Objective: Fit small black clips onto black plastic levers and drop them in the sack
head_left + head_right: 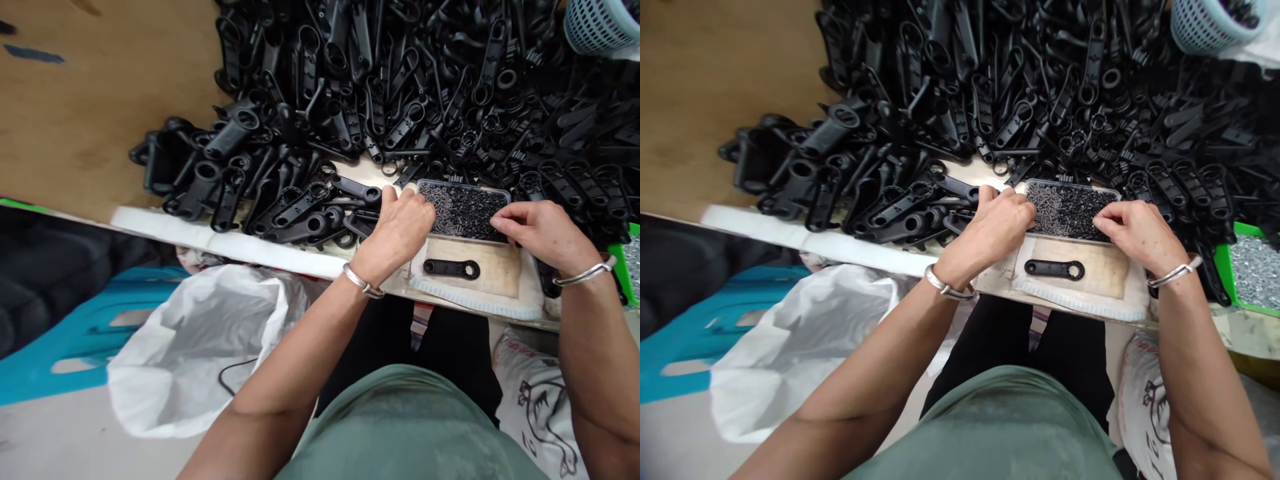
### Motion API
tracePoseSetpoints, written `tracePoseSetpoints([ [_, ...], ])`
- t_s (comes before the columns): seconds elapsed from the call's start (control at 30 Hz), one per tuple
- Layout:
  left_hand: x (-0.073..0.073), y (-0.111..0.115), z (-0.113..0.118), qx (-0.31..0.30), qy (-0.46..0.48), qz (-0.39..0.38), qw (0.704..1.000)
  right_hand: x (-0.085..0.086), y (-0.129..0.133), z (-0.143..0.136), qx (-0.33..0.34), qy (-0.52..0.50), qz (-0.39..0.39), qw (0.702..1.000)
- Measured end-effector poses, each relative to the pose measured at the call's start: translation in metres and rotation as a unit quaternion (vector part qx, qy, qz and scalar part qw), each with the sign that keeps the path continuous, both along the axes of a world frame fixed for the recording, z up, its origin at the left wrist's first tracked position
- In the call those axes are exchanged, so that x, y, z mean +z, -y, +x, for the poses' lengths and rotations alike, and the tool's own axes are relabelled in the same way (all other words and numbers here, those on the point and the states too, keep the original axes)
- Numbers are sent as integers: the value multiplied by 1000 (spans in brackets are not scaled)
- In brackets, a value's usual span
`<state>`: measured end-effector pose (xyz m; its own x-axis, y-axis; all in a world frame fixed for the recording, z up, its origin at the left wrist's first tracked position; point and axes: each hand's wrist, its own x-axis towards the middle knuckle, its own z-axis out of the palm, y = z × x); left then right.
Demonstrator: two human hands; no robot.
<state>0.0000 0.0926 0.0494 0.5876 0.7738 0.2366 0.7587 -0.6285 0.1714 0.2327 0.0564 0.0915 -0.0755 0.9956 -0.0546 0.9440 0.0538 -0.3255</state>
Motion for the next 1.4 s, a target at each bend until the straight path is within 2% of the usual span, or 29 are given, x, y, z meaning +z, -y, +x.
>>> tracePoseSetpoints([
  [0.2, 5, -2, 4, 1, 6, 13, 1000, -10, -10, -13, -38, 131, 72, 988],
  [0.33, 1, -10, 16, -36, 6, 16, 999, -20, -20, -24, -9, 186, 90, 978],
  [0.43, -3, -15, 21, -59, 17, -10, 998, -25, -25, -27, 16, 205, 85, 975],
  [0.57, -3, -14, 20, -57, 36, -41, 997, -25, -26, -24, 22, 214, 67, 974],
  [0.77, 6, -12, 12, -37, 57, -76, 995, -19, -21, -24, 23, 195, 42, 980],
  [0.93, 12, -13, 10, -9, 55, -122, 991, -19, -24, -33, 64, 196, 94, 974],
  [1.1, 11, -11, 9, -17, 47, -133, 990, -22, -25, -32, 83, 236, 83, 965],
  [1.27, 10, -12, 4, -7, 69, -118, 991, -25, -17, -13, 98, 213, 78, 969],
  [1.4, 1, -15, 1, 8, 66, -54, 996, -26, -16, -12, 77, 208, 99, 970],
])
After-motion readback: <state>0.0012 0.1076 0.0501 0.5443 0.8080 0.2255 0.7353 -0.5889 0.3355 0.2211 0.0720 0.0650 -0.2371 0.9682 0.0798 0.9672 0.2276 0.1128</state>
